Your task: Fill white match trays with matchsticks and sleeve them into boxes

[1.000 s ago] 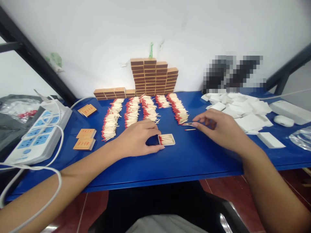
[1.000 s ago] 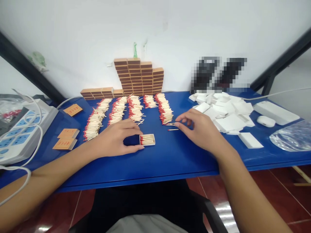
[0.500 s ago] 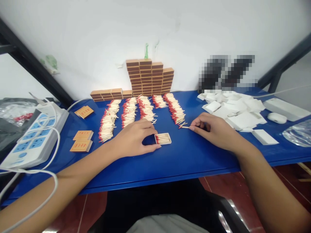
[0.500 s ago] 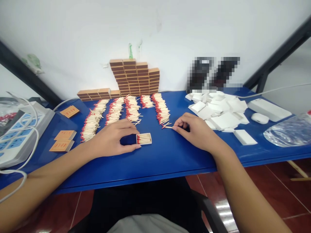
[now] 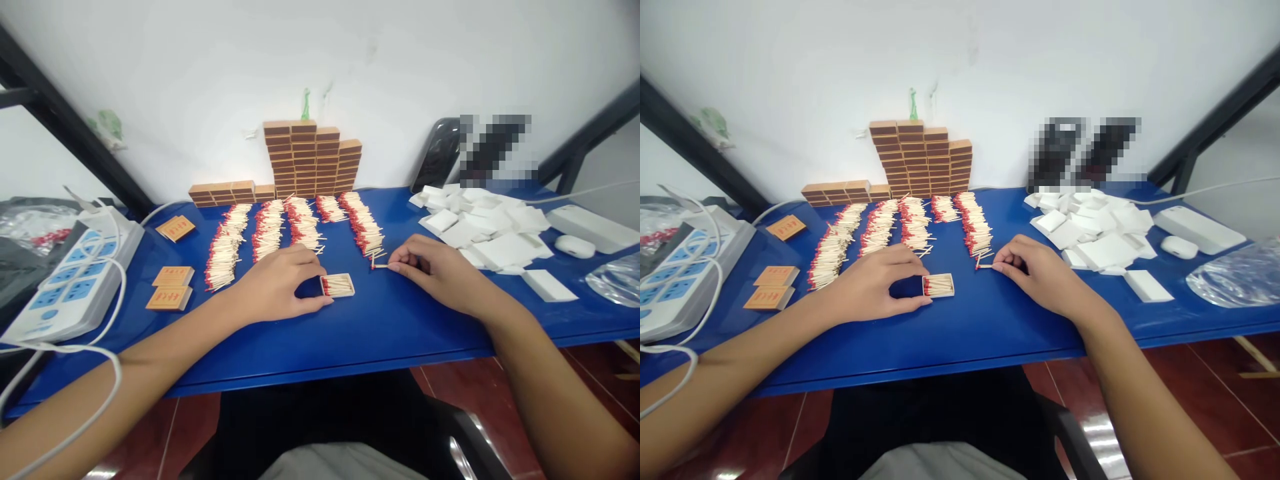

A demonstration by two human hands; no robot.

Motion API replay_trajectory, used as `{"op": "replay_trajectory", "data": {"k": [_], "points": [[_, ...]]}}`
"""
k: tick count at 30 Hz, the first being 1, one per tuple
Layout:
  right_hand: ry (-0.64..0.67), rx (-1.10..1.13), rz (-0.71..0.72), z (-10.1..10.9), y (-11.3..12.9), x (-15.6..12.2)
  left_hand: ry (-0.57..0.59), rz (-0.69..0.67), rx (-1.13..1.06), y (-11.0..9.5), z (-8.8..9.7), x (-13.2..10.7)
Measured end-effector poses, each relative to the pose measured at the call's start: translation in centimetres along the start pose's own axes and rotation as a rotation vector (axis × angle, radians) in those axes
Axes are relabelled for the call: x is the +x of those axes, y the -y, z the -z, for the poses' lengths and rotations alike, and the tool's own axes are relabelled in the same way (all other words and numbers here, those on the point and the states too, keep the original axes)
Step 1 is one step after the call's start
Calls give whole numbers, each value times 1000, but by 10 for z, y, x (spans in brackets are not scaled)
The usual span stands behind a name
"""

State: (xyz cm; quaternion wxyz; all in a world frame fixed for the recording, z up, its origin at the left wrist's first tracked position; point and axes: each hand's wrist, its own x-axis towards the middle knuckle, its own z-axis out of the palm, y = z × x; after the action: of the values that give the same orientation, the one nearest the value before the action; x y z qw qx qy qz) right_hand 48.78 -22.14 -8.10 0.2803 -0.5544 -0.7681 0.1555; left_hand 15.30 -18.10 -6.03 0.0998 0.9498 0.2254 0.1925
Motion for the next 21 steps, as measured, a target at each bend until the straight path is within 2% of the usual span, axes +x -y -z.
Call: {"op": "replay_trajectory", "data": {"k": [4, 21], "points": [[-31, -41, 5, -2, -2, 1, 0, -1, 7, -1, 1, 0], [-8, -10, 21, -4, 0, 1, -23, -29, 11, -1, 1, 0]]}}
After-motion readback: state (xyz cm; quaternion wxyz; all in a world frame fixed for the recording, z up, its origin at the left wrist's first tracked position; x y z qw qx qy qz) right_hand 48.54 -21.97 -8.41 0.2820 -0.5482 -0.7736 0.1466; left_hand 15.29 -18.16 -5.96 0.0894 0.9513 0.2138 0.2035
